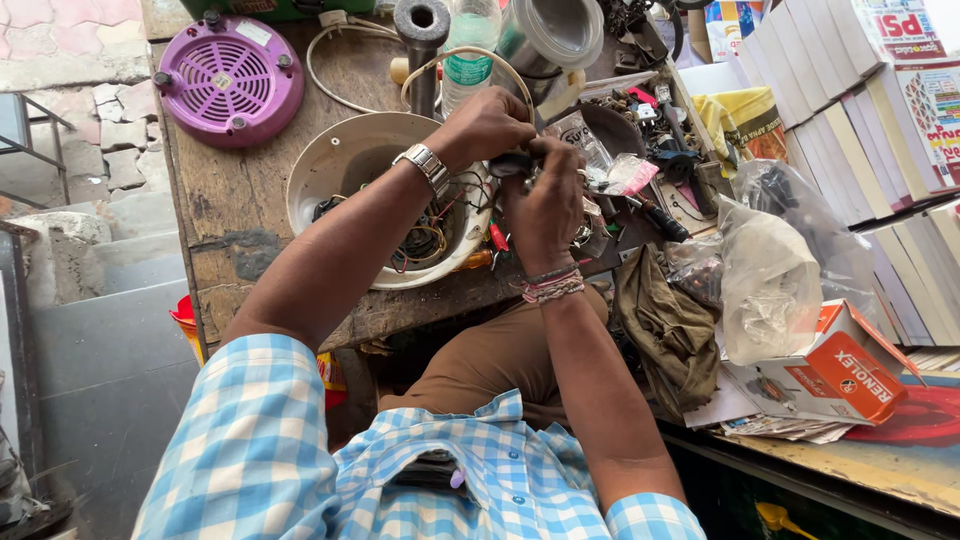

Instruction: The person disassembles a small pink fan, removes the motor, and uses a screwdriver to adjust internal wiring connections. They then reassemble the fan housing and attach the power cord.

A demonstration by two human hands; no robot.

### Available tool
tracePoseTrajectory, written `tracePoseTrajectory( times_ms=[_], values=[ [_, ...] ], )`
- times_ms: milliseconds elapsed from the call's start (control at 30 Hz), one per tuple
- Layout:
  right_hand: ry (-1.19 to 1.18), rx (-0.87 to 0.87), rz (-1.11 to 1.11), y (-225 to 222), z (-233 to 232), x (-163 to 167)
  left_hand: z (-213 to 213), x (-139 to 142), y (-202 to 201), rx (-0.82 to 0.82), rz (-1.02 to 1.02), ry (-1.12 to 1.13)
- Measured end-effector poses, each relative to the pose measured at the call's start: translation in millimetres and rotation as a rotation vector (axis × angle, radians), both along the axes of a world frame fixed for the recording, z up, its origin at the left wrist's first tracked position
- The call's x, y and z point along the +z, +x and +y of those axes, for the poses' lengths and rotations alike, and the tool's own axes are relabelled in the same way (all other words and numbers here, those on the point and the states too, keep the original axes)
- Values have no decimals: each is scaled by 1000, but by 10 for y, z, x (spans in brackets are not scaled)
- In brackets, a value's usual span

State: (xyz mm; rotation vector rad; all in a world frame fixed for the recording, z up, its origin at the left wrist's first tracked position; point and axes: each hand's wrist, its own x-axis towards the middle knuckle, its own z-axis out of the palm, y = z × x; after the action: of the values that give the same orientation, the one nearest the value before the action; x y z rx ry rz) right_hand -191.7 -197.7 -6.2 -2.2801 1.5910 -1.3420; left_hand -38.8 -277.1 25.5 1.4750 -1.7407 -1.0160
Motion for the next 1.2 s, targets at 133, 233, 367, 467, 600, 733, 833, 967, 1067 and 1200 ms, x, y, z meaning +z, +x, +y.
tracePoseTrajectory(
  times_ms=[133, 233, 367, 467, 600, 733, 833, 967, 1067, 1200],
  values=[
    [268, 107, -337, -191, -118, -200, -9, 4, 28, -47, 185, 30],
    [248, 396, -401, -529, -168, -302, 26, 27, -5, -88, -53, 19],
    [852, 734, -943, -870, -115, -346, 74, 108, -60, -254, -303, 131],
    [1067, 618, -1032, -881, -174, -261, 130, 157, -34, -375, -412, 183],
    [929, 583, -825, -804, -216, -105, 219, 130, -60, -358, -468, 111],
    [881, 676, -797, -823, -182, -44, 238, 85, -67, -277, -382, 98],
    [814, 679, -702, -821, -192, -64, 243, 78, -66, -188, -275, 163],
    [634, 607, -508, -684, -282, -106, 317, 86, -30, -229, -160, 102],
    [767, 384, -518, -589, -309, -143, 321, 95, 4, -244, -114, 119],
    [359, 383, -115, -637, -269, -179, 304, 29, 7, -298, -313, 23]
  ],
)
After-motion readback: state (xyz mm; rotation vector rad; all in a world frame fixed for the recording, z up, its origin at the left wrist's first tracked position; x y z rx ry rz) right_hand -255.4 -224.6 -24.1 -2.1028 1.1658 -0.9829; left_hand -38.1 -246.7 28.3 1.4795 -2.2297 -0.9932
